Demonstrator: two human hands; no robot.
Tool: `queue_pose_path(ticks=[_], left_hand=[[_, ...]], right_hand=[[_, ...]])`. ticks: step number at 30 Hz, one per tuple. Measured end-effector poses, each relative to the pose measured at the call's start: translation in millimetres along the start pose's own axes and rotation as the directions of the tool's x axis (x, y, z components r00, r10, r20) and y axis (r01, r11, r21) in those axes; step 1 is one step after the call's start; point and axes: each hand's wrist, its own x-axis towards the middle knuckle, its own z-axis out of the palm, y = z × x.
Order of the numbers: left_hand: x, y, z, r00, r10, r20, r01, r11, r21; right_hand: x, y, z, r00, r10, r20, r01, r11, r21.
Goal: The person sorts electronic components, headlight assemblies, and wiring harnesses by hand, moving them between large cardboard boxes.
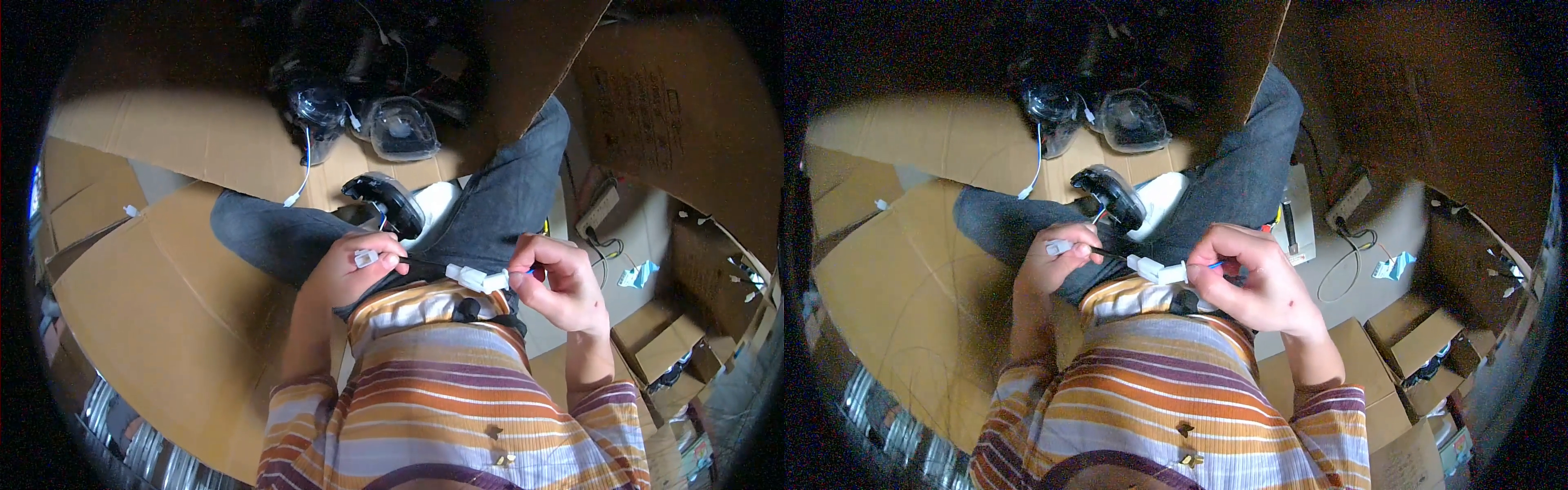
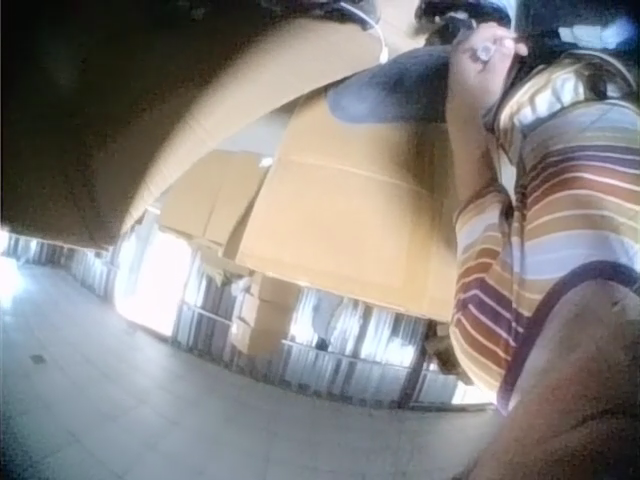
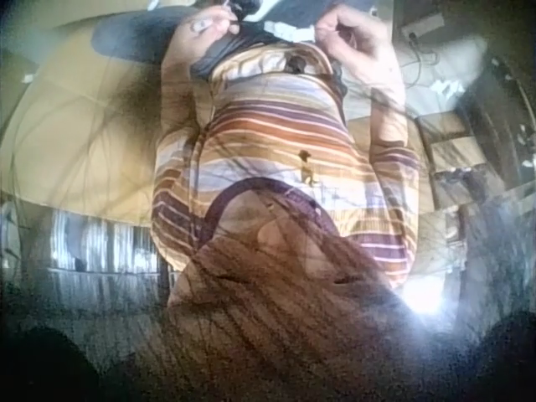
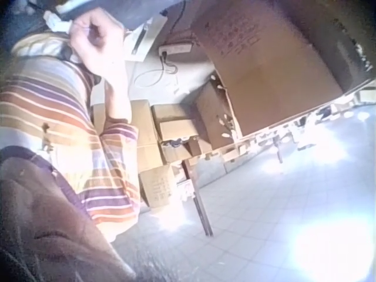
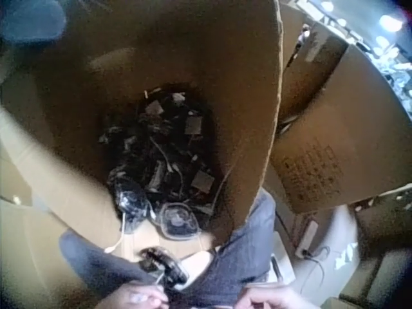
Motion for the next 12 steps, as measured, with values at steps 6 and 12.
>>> queue_pose_path(ticks=[6, 12], left_hand=[[2, 5, 3, 0.996, 0.026, 0.088, -0.031, 0.998, 0.058], [-14, 20, 16, 0.981, -0.138, -0.137, 0.131, 0.990, -0.060]], right_hand=[[4, 7, 0, 0.997, -0.068, -0.041, 0.055, 0.967, -0.251], [-1, 20, -9, 1.000, -0.012, 0.012, 0.011, 0.997, 0.081]])
